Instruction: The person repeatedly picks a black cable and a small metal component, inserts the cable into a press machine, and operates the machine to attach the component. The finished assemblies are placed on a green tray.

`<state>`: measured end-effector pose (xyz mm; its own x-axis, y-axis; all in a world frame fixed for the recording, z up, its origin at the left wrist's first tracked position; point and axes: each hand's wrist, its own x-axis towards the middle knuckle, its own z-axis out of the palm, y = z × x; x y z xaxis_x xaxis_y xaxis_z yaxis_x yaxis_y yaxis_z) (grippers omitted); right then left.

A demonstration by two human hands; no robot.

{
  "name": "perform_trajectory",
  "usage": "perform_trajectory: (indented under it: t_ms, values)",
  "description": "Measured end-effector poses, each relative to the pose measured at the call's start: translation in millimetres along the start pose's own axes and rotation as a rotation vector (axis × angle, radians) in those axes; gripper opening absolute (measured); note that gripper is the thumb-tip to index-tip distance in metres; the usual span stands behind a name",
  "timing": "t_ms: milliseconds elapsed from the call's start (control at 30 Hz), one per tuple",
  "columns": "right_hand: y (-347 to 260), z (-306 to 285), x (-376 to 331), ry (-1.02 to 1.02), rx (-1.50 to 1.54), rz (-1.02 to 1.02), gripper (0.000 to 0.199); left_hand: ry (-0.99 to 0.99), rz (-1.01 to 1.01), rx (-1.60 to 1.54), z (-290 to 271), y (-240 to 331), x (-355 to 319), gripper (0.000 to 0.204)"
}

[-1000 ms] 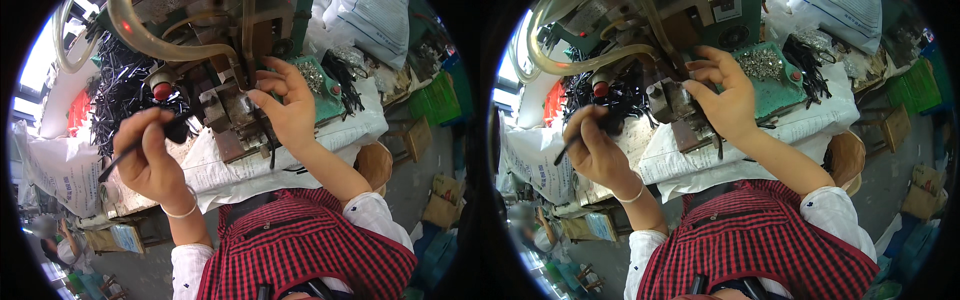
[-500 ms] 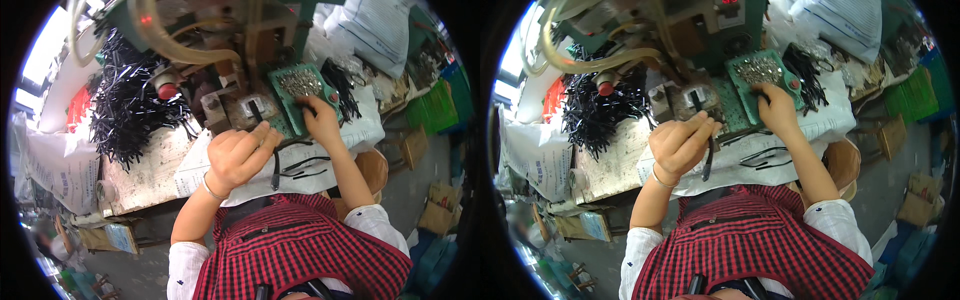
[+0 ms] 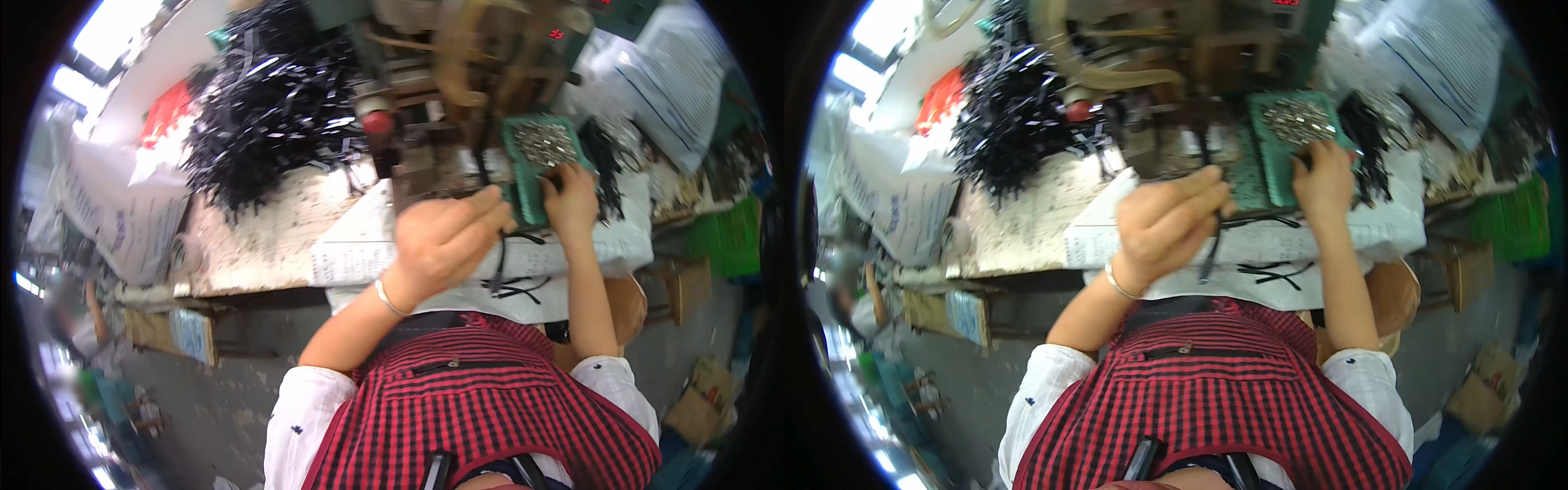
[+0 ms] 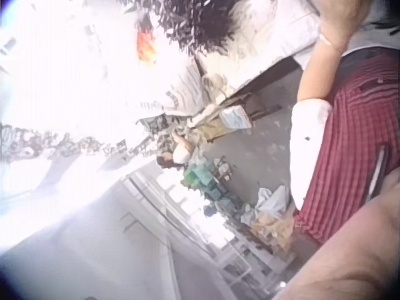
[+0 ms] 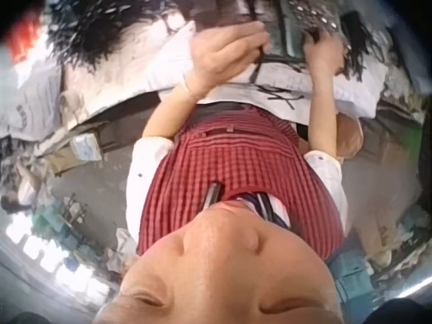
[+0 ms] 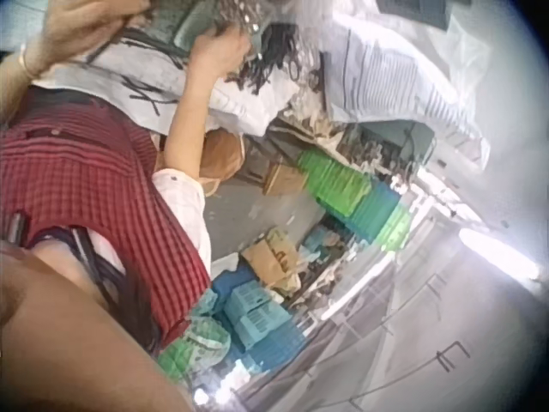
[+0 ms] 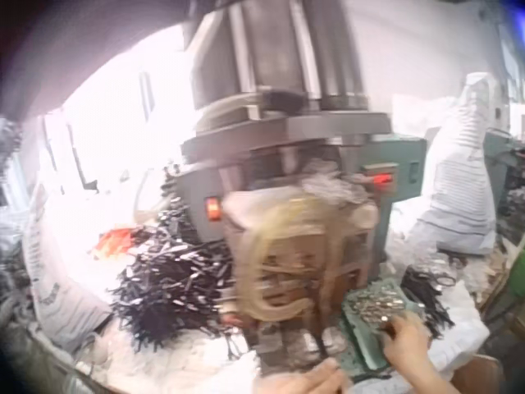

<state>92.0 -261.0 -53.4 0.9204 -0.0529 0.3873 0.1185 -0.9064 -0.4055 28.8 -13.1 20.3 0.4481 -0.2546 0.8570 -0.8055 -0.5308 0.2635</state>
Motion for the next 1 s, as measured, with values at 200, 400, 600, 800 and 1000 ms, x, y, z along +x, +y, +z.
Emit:
perform_trajectory:
  t_ms: [200, 400, 600, 800, 1000]
  values:
    - [15, 8, -7, 0.095, 0.051, -0.173, 0.012, 0.269, -0.44, 0.108, -20, -24, -84, 0.035]
    - [9, 10, 10, 0.083, 0.223, 0.023, 0.013, 0.113, -0.773, 0.103, -8, -156, -101, 0.082]
    - [25, -1, -15, 0.087, 0.326, 0.051, 0.024, 0.716, -0.721, -0.085, -58, -157, -39, 0.023]
    - [-2, -4, 4, -0.003, 0.354, 0.065, 0.022, -0.444, -0.431, 0.709, -90, -200, -49, 0.029]
    - [-10, -10, -4, 0.006, 0.504, 0.137, 0.021, -0.386, -0.364, 0.887, -77, -206, -120, 0.015]
